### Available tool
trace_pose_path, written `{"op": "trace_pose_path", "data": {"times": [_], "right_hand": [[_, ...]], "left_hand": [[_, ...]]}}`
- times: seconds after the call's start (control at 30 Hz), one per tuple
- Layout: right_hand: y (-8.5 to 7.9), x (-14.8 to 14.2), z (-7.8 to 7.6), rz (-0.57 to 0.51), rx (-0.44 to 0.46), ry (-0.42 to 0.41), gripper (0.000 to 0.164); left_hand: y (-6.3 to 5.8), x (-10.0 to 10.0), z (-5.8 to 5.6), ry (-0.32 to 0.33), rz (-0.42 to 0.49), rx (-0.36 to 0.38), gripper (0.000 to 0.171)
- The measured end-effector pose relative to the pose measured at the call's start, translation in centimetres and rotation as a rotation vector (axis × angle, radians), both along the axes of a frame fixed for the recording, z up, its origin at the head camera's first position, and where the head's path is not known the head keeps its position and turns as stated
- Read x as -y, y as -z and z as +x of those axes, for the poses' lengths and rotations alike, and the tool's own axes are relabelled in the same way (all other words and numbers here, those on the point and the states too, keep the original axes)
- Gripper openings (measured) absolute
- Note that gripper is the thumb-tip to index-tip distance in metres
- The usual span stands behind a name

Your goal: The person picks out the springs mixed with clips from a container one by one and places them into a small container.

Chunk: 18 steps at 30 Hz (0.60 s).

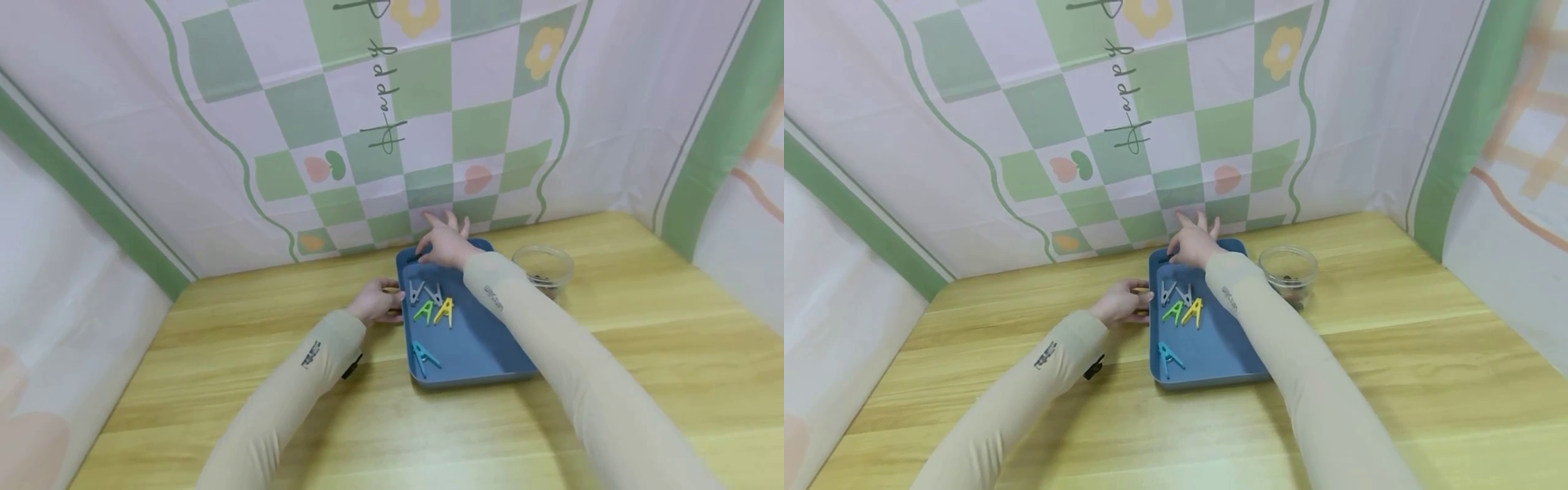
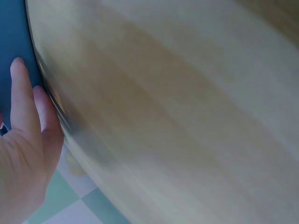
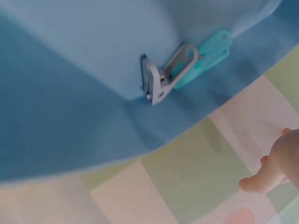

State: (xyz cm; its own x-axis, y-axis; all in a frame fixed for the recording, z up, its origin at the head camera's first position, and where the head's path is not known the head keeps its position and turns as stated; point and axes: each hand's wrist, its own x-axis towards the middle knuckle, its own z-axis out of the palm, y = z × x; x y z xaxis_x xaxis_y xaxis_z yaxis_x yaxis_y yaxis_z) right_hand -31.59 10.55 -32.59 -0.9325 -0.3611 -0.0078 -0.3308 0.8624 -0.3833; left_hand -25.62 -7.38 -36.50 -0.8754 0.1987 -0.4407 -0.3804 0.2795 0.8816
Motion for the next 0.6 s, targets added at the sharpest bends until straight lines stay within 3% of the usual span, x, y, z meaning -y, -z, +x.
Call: {"op": "trace_pose_path", "data": {"times": [0.6], "right_hand": [[-4.2, -1.8, 1.5, -0.064, -0.1, -0.018, 0.017]], "left_hand": [[0.0, -0.2, 0.4, -0.004, 0.003, -0.016, 0.041]]}}
